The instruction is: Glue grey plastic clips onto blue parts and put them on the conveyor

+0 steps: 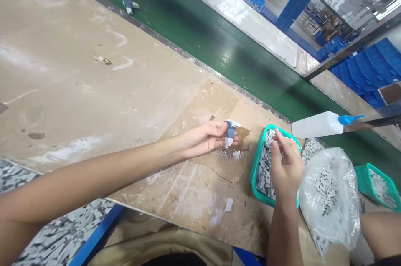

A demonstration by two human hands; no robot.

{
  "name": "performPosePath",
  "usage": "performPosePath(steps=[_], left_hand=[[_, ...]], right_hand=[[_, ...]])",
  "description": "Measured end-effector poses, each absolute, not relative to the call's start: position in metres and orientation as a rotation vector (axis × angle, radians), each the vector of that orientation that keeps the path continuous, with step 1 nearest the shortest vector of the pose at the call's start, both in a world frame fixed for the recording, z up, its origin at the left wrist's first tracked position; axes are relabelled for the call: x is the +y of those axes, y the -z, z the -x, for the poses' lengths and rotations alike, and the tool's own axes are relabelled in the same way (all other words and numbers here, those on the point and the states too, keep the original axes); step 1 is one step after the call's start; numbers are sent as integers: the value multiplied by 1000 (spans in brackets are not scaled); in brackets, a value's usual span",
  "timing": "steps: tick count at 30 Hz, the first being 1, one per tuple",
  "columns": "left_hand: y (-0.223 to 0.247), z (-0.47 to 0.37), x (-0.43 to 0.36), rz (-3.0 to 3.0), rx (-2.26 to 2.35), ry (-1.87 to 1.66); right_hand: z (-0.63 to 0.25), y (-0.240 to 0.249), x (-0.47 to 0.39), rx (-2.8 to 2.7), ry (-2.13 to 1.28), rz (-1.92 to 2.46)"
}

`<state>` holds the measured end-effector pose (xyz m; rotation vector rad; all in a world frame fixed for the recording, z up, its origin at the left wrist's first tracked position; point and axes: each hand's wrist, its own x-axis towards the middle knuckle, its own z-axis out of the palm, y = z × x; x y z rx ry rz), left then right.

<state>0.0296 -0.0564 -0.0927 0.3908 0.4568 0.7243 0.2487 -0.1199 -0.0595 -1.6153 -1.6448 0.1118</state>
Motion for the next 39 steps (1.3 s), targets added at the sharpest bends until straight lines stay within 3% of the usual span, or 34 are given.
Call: performPosePath(steps=[13,21,28,39], left_hand=[[83,-31,-48,-324,691,-730],[77,-41,31,-870,1269,-1008],[75,-55,126,-1551,1753,-1042],[83,-64,163,-1705,1789,-850]], right_hand=[[-290,58,-111,-1538,-78,1952],[-292,59,-119,-1755,-390,2050],[-275,61,-115,-1799,-348,2205],[-275,57,-107,-1912,-225,2328]])
